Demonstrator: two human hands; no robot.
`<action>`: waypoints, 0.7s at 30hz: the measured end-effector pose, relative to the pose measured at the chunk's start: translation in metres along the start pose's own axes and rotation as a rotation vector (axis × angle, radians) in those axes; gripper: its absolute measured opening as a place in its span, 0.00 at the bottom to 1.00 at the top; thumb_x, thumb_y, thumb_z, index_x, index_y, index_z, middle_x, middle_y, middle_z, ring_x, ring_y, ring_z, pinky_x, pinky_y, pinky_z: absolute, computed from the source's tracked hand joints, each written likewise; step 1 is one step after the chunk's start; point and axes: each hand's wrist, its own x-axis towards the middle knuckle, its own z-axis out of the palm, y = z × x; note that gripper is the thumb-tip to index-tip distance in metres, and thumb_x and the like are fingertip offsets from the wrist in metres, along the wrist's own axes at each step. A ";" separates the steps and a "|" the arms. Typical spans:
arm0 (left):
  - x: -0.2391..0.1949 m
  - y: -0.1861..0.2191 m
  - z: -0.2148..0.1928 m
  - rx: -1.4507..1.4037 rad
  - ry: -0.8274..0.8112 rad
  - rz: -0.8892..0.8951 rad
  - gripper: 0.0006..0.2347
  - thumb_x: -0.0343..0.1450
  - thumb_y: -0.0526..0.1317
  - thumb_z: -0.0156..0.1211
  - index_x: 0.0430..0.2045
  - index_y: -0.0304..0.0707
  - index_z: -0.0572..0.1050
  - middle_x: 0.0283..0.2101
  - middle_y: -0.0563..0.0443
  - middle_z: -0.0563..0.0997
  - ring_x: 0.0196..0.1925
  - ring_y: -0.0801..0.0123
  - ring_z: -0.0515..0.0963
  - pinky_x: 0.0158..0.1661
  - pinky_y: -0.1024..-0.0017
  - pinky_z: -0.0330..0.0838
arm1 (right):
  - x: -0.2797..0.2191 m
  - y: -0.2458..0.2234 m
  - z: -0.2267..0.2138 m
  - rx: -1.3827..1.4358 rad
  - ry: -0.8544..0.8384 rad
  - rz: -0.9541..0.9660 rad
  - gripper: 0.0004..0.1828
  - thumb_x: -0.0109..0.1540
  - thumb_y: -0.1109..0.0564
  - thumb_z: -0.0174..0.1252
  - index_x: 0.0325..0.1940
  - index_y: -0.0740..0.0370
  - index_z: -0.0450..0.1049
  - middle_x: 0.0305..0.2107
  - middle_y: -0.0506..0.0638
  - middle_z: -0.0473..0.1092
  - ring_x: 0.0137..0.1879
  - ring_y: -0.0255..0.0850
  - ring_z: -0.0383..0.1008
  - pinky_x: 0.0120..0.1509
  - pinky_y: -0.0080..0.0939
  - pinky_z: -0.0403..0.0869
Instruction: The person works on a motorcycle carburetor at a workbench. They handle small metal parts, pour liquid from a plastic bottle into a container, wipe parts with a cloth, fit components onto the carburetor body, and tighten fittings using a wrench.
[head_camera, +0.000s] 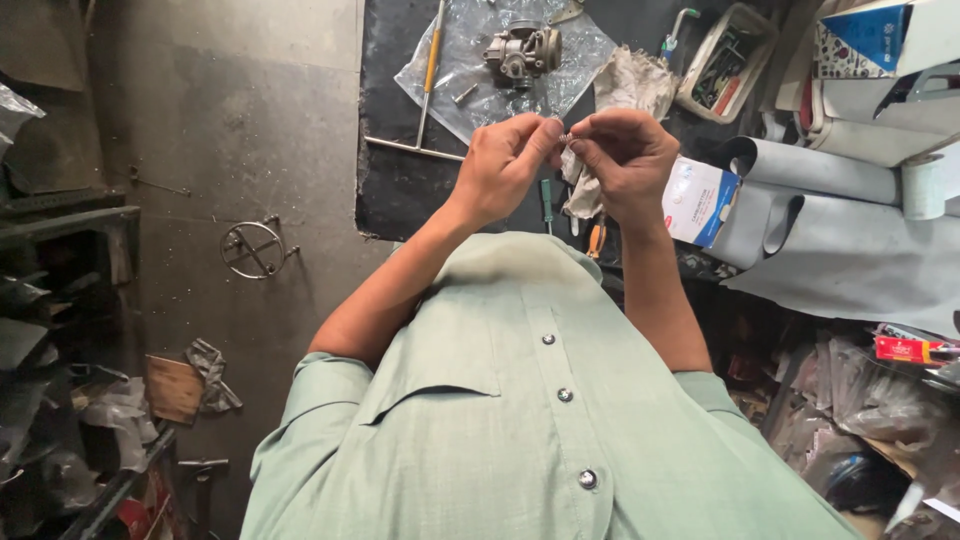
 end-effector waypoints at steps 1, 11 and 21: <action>0.001 -0.001 0.000 0.000 0.000 0.001 0.09 0.77 0.41 0.60 0.39 0.33 0.81 0.29 0.52 0.86 0.23 0.80 0.75 0.27 0.76 0.70 | 0.001 -0.001 0.001 -0.001 0.000 -0.001 0.14 0.63 0.75 0.67 0.50 0.69 0.74 0.42 0.55 0.78 0.50 0.37 0.81 0.58 0.38 0.81; 0.003 0.022 -0.011 0.015 0.007 0.104 0.10 0.75 0.42 0.61 0.35 0.32 0.79 0.28 0.52 0.83 0.21 0.79 0.72 0.23 0.75 0.66 | -0.001 0.000 0.000 -0.014 0.013 0.015 0.13 0.63 0.74 0.68 0.49 0.70 0.76 0.42 0.55 0.79 0.49 0.37 0.81 0.57 0.37 0.81; 0.000 0.023 -0.018 0.101 0.006 0.238 0.07 0.75 0.39 0.63 0.36 0.34 0.79 0.29 0.49 0.83 0.26 0.75 0.79 0.29 0.73 0.72 | 0.003 -0.010 0.004 -0.049 -0.040 -0.021 0.14 0.63 0.74 0.68 0.50 0.69 0.76 0.43 0.55 0.78 0.51 0.37 0.81 0.58 0.37 0.81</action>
